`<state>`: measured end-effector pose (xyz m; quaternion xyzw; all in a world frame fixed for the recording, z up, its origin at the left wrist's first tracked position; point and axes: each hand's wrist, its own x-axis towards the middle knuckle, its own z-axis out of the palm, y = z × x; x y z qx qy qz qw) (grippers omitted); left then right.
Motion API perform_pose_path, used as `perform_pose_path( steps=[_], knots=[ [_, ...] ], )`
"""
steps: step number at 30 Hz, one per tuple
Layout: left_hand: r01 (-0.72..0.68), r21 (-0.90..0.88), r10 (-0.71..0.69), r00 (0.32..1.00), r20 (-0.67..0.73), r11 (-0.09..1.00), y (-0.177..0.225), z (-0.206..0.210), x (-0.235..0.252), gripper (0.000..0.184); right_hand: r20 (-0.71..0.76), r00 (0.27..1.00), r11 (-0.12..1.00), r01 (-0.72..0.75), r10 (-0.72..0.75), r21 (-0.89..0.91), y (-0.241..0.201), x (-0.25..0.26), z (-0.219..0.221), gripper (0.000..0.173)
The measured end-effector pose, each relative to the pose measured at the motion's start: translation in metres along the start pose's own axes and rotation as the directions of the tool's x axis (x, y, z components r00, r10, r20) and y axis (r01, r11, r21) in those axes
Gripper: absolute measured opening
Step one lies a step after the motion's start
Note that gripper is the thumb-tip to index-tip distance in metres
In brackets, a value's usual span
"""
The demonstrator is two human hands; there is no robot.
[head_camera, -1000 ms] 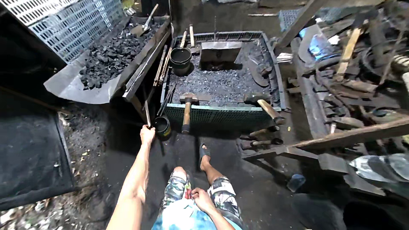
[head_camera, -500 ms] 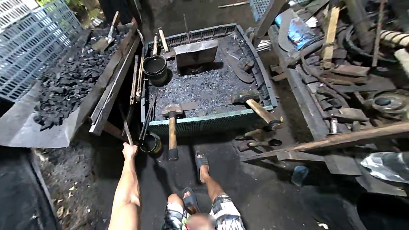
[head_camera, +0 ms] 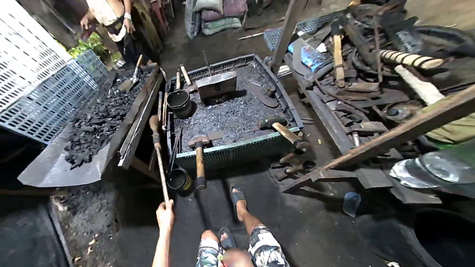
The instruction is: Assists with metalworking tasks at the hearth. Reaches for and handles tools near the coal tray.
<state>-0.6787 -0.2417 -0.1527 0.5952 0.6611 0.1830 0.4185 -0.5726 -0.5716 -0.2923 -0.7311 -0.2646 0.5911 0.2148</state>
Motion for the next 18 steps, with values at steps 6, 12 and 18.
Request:
perform_pose_path(
  steps=[6,12,18],
  knots=[
    [-0.219,-0.242,0.254,0.959,0.123,0.945,0.089,0.044,-0.029,0.051,0.032,0.999,1.0,0.018,-0.018,0.007,0.005,-0.008,-0.007,0.035],
    [-0.304,-0.21,0.341,0.924,0.174,0.929,0.225,0.112,0.018,0.054,-0.041,0.999,0.996,0.013,-0.01,0.085,-0.004,-0.017,-0.023,0.031],
    [-0.323,-0.003,0.307,0.897,0.317,0.946,0.297,0.184,-0.011,0.053,-0.067,0.993,0.985,0.107,-0.099,0.137,0.003,-0.01,-0.024,0.031]
  ],
)
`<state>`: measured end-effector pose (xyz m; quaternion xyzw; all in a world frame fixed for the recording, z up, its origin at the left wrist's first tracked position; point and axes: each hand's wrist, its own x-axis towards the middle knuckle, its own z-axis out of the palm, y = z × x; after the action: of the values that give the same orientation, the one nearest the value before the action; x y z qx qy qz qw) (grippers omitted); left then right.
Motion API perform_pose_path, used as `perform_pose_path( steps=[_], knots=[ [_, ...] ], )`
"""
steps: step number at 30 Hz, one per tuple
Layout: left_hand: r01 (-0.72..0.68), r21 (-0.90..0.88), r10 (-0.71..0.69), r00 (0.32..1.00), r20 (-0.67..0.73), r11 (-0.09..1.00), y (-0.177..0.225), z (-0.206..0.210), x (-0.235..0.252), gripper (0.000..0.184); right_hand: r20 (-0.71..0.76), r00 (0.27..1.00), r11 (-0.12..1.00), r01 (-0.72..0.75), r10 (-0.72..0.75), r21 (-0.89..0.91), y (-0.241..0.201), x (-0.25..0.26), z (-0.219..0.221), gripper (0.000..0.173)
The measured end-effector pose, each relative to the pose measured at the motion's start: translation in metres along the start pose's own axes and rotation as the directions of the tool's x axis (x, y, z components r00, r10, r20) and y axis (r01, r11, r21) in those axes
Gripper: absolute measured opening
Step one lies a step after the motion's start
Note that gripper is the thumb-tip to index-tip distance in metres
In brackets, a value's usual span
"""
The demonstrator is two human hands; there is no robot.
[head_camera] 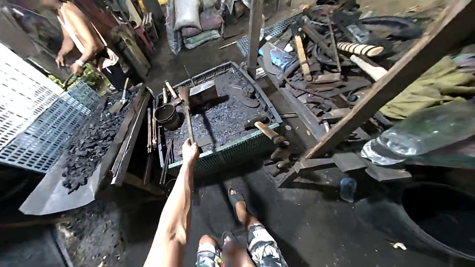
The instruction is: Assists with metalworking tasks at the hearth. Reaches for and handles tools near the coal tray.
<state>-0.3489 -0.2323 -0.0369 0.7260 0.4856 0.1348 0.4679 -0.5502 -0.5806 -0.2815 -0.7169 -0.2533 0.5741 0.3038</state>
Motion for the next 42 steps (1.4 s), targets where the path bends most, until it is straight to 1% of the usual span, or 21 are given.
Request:
perform_pose_path(
  steps=[3,5,8,10,13,14,15,17,19,21,23,25,28,29,31,34,37,39,42],
  knots=[
    [-0.007,-0.047,0.014,0.988,0.154,0.999,0.021,0.032,-0.002,0.051,0.066,0.997,1.0,0.024,-0.024,0.005,0.011,0.01,0.004,0.034],
    [-0.008,-0.075,0.027,0.968,0.249,0.997,0.031,0.041,-0.005,0.051,0.07,0.997,1.0,0.027,-0.026,-0.009,0.013,0.008,0.003,0.034],
    [-0.104,-0.064,0.119,0.948,0.296,0.993,0.035,0.052,-0.01,0.048,0.042,0.999,1.0,0.022,-0.022,0.006,0.013,0.005,0.001,0.033],
    [-0.156,-0.036,0.16,0.95,0.267,0.987,0.026,0.059,-0.005,0.049,0.033,0.999,1.0,0.01,-0.011,0.021,0.013,0.004,0.0,0.032],
    [-0.161,0.007,0.158,0.977,0.141,0.987,0.01,0.054,0.013,0.049,0.021,1.0,1.0,0.0,0.0,0.029,0.01,-0.003,-0.002,0.032],
    [-0.135,0.027,0.132,0.988,0.085,0.991,0.005,0.046,0.019,0.049,0.013,1.0,1.0,0.008,-0.008,0.022,0.01,-0.005,-0.002,0.032],
    [-0.077,0.05,0.075,0.996,0.04,0.996,0.003,0.034,0.022,0.05,0.006,1.0,1.0,0.017,-0.017,0.011,0.01,-0.007,-0.002,0.032],
    [0.086,0.041,-0.087,0.996,0.011,0.995,0.005,0.002,0.017,0.051,-0.016,1.0,1.0,0.019,-0.02,-0.024,0.005,-0.012,-0.004,0.031],
    [0.035,-0.023,-0.038,0.991,-0.127,0.999,-0.023,-0.019,0.013,0.05,-0.031,0.999,0.998,-0.018,0.016,-0.066,-0.005,-0.019,-0.009,0.031],
    [0.014,-0.133,-0.036,0.986,-0.162,0.991,-0.052,-0.042,-0.013,0.053,-0.022,0.998,0.996,-0.063,0.062,-0.065,-0.01,-0.018,-0.011,0.032],
    [0.029,-0.232,-0.078,0.976,-0.204,0.972,-0.094,-0.066,-0.054,0.054,-0.01,0.996,0.996,-0.085,0.085,-0.013,-0.009,-0.016,-0.012,0.03],
    [0.066,-0.29,-0.144,0.956,-0.257,0.955,-0.15,-0.092,-0.105,0.052,0.006,0.995,0.995,-0.096,0.096,0.006,-0.006,-0.013,-0.007,0.03],
    [0.123,-0.336,-0.241,0.911,-0.334,0.934,-0.218,-0.124,-0.173,0.047,0.038,0.995,0.994,-0.095,0.097,-0.046,-0.006,-0.012,0.0,0.029],
    [0.142,-0.329,-0.262,0.897,-0.356,0.934,-0.235,-0.135,-0.187,0.045,0.049,0.994,0.993,-0.092,0.096,-0.078,-0.005,-0.012,0.003,0.029],
    [0.164,-0.317,-0.287,0.873,-0.394,0.934,-0.26,-0.154,-0.2,0.045,0.069,0.992,0.982,-0.09,0.103,-0.166,-0.003,-0.011,0.007,0.029],
    [0.179,-0.333,-0.32,0.84,-0.438,0.926,-0.286,-0.175,-0.188,0.045,0.088,0.989,0.96,-0.093,0.12,-0.266,-0.006,-0.009,0.012,0.03],
    [0.176,-0.321,-0.32,0.817,-0.479,0.931,-0.304,-0.188,-0.148,0.045,0.084,0.986,0.955,-0.118,0.146,-0.272,-0.009,-0.006,0.015,0.03],
    [0.199,-0.265,-0.311,0.806,-0.503,0.944,-0.307,-0.193,-0.113,0.045,0.076,0.983,0.958,-0.147,0.17,-0.246,-0.012,-0.006,0.016,0.029],
    [0.287,-0.146,-0.32,0.783,-0.534,0.947,-0.299,-0.202,-0.065,0.045,0.079,0.978,0.957,-0.171,0.194,-0.234,-0.014,-0.005,0.019,0.03]
  ],
)
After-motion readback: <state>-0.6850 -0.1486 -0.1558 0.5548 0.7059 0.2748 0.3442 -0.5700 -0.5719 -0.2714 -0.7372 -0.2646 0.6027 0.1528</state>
